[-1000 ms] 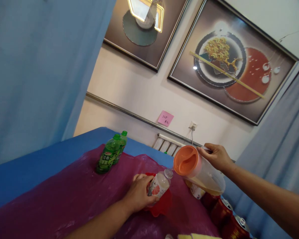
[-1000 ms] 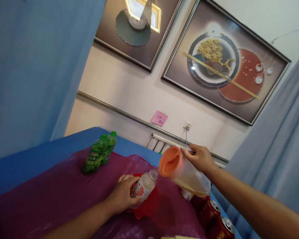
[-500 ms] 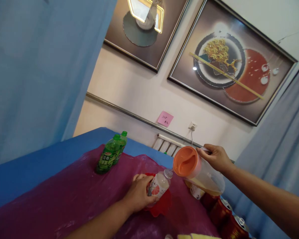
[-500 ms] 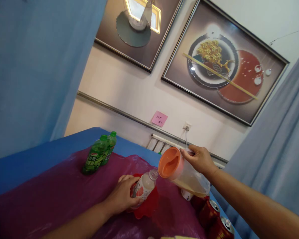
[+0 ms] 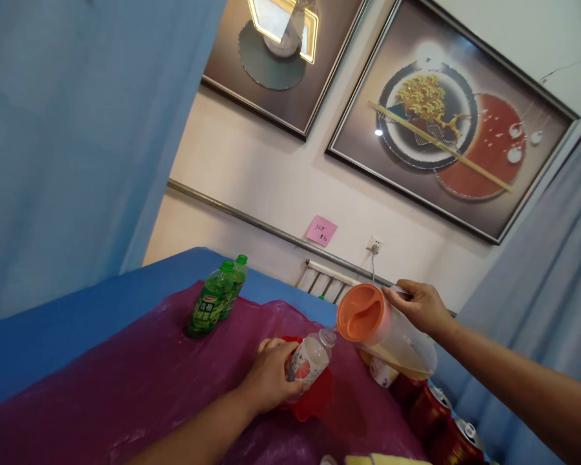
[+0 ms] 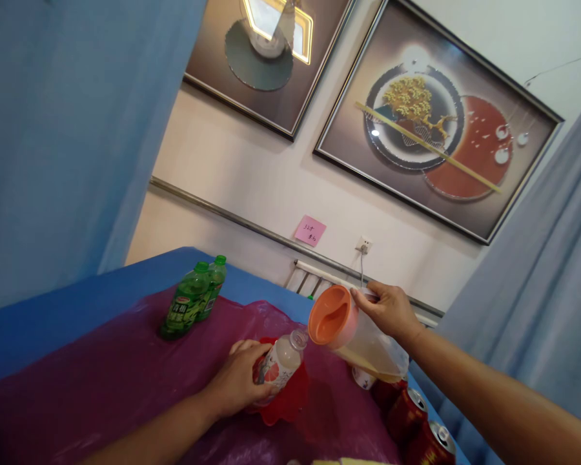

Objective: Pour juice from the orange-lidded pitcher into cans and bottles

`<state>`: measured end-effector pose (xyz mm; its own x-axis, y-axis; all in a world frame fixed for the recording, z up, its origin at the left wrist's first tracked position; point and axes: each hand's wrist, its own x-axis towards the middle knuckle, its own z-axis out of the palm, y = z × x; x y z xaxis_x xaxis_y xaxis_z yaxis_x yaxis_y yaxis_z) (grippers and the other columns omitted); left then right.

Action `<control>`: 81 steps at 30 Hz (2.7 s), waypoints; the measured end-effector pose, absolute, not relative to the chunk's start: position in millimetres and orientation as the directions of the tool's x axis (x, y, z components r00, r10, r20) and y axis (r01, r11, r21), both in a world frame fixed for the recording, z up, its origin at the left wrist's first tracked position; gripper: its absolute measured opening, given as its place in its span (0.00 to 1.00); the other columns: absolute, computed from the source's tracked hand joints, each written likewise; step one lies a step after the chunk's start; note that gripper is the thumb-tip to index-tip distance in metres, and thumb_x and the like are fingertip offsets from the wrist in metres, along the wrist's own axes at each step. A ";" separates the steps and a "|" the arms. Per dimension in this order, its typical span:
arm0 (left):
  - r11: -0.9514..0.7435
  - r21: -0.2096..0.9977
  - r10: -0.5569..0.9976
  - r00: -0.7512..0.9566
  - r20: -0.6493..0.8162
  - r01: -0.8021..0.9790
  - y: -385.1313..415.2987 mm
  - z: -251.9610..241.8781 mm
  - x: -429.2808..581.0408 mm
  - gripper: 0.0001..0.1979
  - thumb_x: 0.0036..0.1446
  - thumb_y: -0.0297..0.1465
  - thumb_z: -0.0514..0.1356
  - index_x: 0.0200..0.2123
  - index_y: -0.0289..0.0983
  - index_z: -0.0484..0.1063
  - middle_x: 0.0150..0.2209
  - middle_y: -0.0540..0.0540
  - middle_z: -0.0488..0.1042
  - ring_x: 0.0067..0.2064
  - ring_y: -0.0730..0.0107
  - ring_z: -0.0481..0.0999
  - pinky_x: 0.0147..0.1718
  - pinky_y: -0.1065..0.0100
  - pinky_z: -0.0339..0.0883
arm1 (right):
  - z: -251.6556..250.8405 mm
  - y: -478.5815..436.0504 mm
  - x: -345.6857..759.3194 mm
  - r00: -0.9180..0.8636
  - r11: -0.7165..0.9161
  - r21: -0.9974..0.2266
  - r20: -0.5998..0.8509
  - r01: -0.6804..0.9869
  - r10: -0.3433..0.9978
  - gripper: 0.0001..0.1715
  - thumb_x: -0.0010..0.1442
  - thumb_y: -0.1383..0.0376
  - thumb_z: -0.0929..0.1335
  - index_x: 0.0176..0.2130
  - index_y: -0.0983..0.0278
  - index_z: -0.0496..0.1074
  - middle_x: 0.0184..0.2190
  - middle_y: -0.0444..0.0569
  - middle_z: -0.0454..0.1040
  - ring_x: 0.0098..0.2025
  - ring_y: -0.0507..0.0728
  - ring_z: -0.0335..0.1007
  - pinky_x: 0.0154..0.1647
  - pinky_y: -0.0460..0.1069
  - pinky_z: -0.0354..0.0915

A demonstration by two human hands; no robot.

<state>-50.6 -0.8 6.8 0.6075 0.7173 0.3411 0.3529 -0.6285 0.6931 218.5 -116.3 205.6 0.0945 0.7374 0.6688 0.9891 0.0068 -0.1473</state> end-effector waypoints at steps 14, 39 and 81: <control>-0.622 0.695 0.722 0.607 0.332 0.360 -1.3 7.2 -50.7 0.28 0.39 0.41 0.72 0.46 0.44 0.77 0.44 0.47 0.76 0.49 0.55 0.72 0.55 0.60 0.57 | 203.1 -116.0 222.3 0.105 -0.006 -0.149 0.670 0.989 0.735 0.33 0.59 0.43 0.65 0.20 0.59 0.49 0.18 0.38 0.44 0.22 0.49 0.42 0.21 0.47 0.44; -0.629 0.694 0.718 0.604 0.346 0.350 -1.2 5.0 -49.6 0.27 0.39 0.40 0.72 0.46 0.43 0.77 0.43 0.48 0.76 0.49 0.55 0.71 0.53 0.60 0.57 | 204.0 -115.6 220.0 0.109 -0.018 -0.146 0.652 0.989 0.750 0.32 0.58 0.42 0.65 0.20 0.59 0.50 0.18 0.38 0.45 0.22 0.49 0.43 0.22 0.47 0.45; -0.621 0.699 0.723 0.605 0.335 0.355 -2.2 7.2 -50.3 0.26 0.39 0.40 0.72 0.45 0.43 0.77 0.42 0.48 0.76 0.48 0.56 0.71 0.53 0.60 0.57 | 200.0 -118.0 222.9 0.081 -0.007 -0.110 0.683 0.994 0.726 0.32 0.59 0.43 0.65 0.20 0.59 0.50 0.19 0.38 0.45 0.22 0.49 0.43 0.22 0.46 0.45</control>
<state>-50.3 -2.2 7.2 0.6048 0.7226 0.3347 0.3549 -0.6209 0.6990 222.9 -118.0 200.0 0.0809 0.7264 0.6825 0.9939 -0.0069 -0.1104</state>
